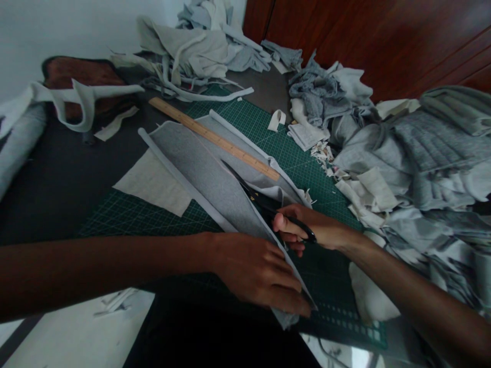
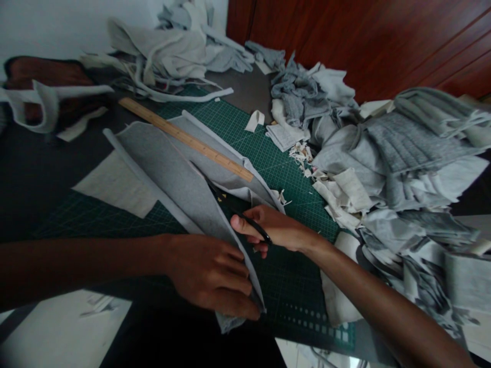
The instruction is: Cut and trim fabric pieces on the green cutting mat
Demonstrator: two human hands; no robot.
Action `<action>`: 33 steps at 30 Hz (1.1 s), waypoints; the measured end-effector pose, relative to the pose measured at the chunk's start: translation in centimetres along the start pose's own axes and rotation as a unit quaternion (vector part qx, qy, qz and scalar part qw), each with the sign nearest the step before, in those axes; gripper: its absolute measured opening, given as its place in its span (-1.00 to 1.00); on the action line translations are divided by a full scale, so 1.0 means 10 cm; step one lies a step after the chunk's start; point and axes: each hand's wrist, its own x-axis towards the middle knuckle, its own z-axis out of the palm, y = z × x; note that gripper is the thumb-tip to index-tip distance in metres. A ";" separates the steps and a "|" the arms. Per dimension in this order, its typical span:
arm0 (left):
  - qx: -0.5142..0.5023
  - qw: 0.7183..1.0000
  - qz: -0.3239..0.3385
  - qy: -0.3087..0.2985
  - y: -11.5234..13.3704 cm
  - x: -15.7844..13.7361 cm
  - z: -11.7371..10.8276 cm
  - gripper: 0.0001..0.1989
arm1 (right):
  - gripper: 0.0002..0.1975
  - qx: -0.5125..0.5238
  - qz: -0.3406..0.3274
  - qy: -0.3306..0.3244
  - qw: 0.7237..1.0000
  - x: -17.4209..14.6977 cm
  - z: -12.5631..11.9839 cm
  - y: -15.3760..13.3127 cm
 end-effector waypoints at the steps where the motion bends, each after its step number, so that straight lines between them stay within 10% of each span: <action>1: 0.001 1.000 -0.003 -0.004 0.00 0.00 0.00 -0.71 | -0.28 0.001 0.002 -0.002 1.000 0.01 -0.01 -0.01; 33: -0.045 0.999 -0.022 0.006 -0.01 0.01 0.01 -0.75 | -0.38 0.015 0.036 -0.008 0.999 0.03 -0.19 0.02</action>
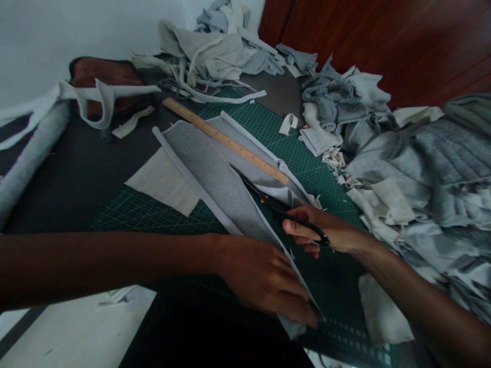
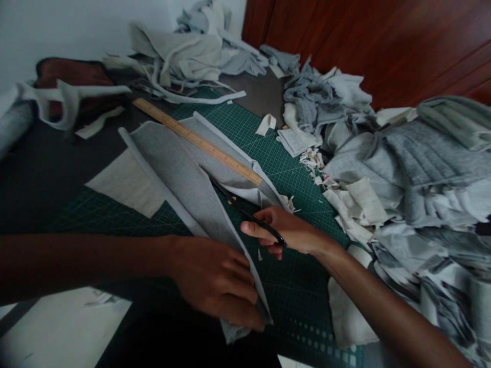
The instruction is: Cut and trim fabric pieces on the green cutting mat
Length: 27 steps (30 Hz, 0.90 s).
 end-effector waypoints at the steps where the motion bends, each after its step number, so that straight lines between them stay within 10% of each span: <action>1: -0.009 1.000 -0.006 -0.012 0.00 0.01 -0.01 -0.73 | -0.39 0.001 0.000 -0.001 1.000 0.00 0.00 0.00; 27: 0.039 0.999 0.006 0.023 0.00 -0.01 0.02 -0.77 | -0.36 -0.023 -0.032 0.008 0.999 0.02 0.11 -0.05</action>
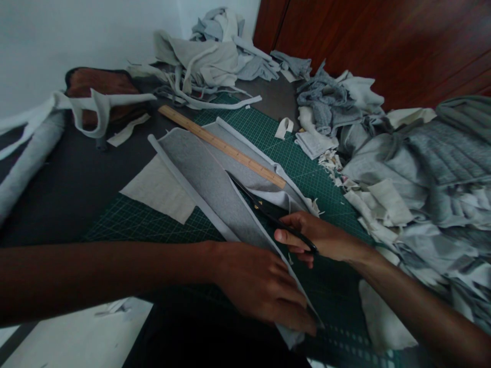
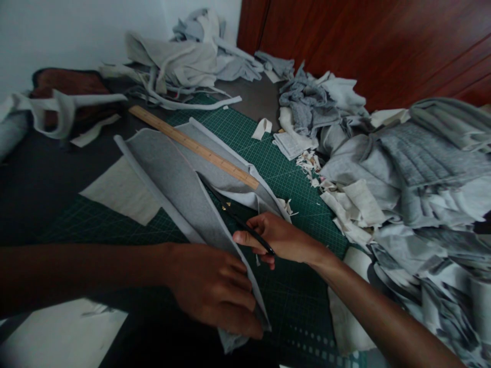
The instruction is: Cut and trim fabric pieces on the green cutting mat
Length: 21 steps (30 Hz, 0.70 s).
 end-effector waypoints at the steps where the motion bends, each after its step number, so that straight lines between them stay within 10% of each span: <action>1: 0.007 1.000 0.000 0.005 0.00 0.00 0.00 -0.78 | -0.35 0.000 0.000 -0.001 1.000 0.00 0.01 0.00; 21: -0.008 0.998 0.048 -0.034 0.05 0.06 -0.12 -0.73 | -0.30 0.043 -0.017 -0.002 0.999 0.29 0.15 -0.22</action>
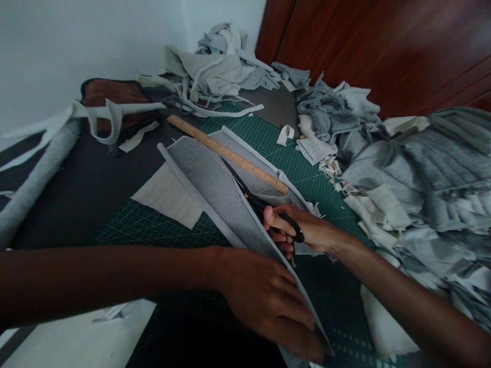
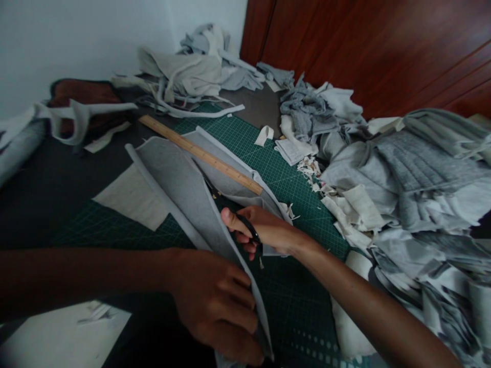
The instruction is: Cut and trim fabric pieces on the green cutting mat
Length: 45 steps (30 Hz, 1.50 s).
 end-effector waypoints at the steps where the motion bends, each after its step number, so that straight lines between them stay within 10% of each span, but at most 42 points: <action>1: 0.004 1.000 -0.001 -0.003 0.00 0.00 0.00 -0.73 | -0.31 0.000 -0.004 -0.001 1.000 0.01 0.01 0.00; 45: 0.065 0.997 0.004 0.041 0.00 -0.04 0.04 -0.78 | -0.44 -0.012 0.049 -0.013 0.999 0.04 -0.23 0.00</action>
